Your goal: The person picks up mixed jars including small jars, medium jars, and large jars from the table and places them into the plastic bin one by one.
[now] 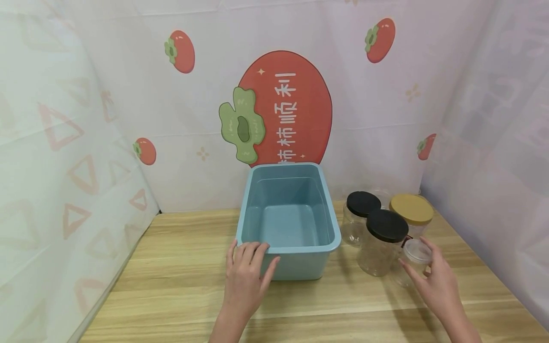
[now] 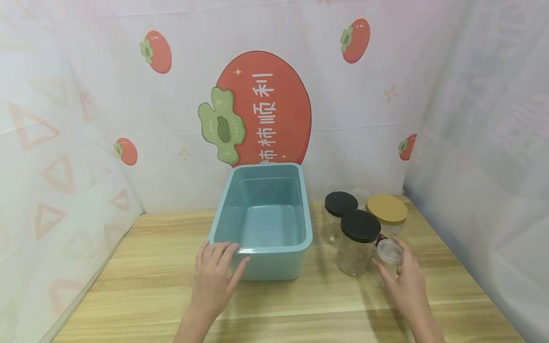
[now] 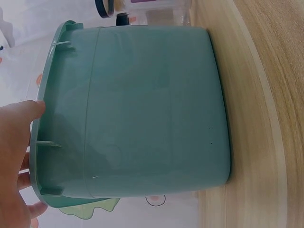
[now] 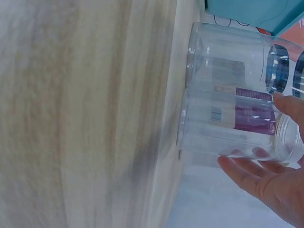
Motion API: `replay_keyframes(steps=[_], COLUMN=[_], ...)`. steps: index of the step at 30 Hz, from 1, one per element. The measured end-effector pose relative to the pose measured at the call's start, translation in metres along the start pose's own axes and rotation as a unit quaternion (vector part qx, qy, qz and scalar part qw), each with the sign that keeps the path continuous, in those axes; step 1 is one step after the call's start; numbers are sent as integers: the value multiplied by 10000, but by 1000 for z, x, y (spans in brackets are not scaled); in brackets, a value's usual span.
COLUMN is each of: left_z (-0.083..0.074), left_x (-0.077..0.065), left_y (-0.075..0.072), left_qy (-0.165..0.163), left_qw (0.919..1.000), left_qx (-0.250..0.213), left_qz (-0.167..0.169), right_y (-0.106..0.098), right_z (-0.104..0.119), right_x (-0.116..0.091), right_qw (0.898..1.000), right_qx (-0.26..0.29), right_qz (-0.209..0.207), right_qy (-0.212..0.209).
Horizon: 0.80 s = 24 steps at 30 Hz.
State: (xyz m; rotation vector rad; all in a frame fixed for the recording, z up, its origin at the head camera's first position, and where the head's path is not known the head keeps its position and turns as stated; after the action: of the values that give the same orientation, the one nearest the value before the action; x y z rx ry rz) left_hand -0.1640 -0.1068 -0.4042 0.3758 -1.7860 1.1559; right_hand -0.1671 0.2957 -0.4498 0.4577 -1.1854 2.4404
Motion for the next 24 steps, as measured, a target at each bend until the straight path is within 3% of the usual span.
replay_keyframes(steps=[13, 24], left_z=[0, -1], left_x=[0, 1], left_y=[-1, -3], left_qy=[66, 71], left_qw=[10000, 10000], left_qx=[2, -54], left_qz=[-57, -28], right_y=[-11, -22], right_z=[5, 9], right_x=[6, 10], right_qw=[9984, 9969], right_qx=[-122, -442], right_qz=[-91, 61], right_qy=[-536, -650])
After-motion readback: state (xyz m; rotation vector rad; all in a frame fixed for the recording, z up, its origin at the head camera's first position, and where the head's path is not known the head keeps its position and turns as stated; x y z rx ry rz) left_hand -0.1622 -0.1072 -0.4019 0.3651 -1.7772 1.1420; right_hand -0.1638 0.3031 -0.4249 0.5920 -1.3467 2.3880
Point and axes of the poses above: each hand's wrist, its own x-axis towards the middle knuckle, its own y-axis out of the palm, z = x × y, the point moved 3 cm from there along x, towards the middle knuckle, and after that the axes turned 3 degrees about -x, right-handed, at the moved point
